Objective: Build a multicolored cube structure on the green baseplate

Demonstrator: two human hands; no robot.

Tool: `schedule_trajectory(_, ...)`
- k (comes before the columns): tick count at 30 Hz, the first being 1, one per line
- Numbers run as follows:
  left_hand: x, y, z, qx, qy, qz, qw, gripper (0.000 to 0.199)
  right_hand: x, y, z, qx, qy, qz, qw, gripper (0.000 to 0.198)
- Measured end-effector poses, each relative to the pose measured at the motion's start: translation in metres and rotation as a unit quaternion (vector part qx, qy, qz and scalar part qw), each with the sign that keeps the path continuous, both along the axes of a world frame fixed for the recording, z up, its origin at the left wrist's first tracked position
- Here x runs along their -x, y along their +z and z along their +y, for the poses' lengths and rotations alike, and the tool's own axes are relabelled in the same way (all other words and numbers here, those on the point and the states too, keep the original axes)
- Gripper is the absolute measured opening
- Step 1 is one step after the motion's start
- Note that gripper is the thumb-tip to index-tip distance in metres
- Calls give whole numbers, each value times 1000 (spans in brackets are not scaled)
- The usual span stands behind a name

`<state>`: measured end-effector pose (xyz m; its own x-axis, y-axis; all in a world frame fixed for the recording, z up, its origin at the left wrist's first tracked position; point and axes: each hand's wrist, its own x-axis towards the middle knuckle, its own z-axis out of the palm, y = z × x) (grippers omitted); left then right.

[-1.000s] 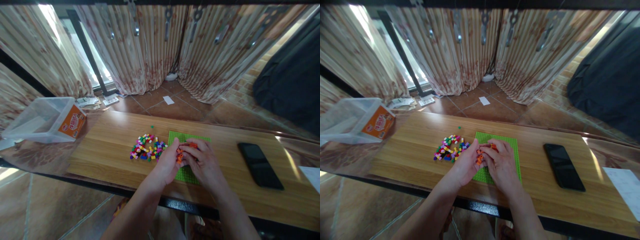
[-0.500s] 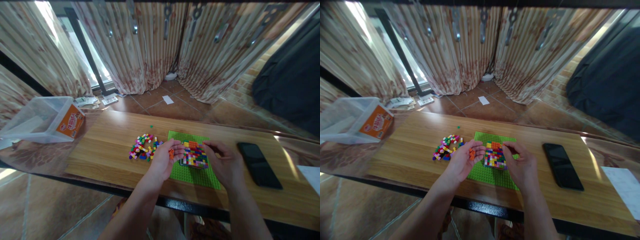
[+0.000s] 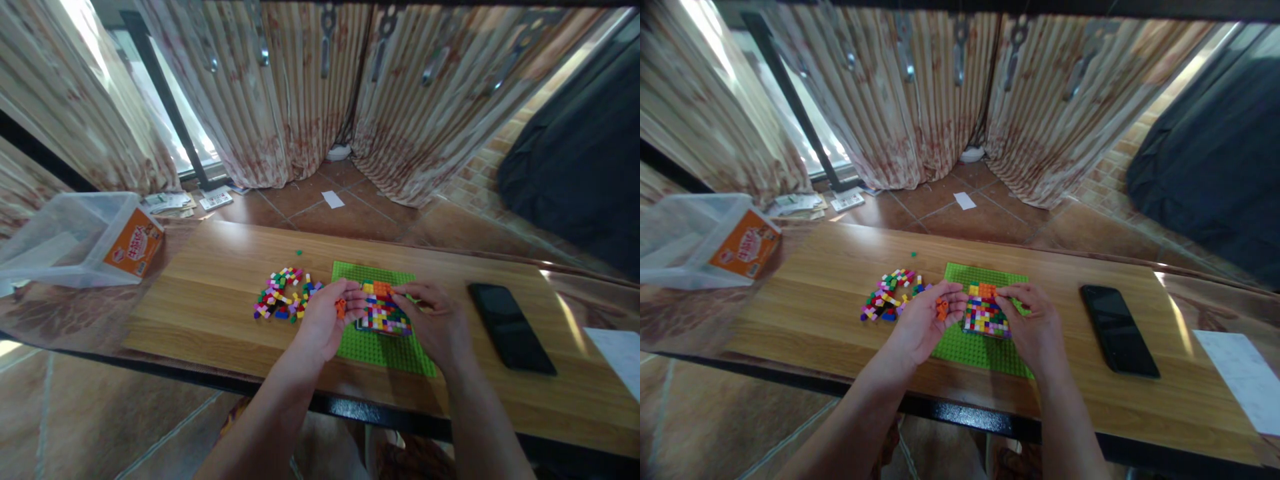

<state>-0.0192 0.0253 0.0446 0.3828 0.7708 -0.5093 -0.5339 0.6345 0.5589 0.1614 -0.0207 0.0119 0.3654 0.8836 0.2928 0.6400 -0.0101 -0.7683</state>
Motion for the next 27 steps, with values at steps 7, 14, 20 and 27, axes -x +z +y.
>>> schedule_trajectory(7,1,-1,0,-2,-3,1,1000,21,1,-12,4,14,-26,201,979,27)
schedule_trajectory(14,1,-1,0,-3,-1,-1,1000,20,3,-7,3,22,-24,249,968,25)
schedule_trajectory(20,1,0,0,-2,-6,3,1000,20,0,-10,3,32,-18,232,972,26)
schedule_trajectory(27,0,0,0,-4,-5,4,1000,19,3,-12,5,32,-31,278,959,25)
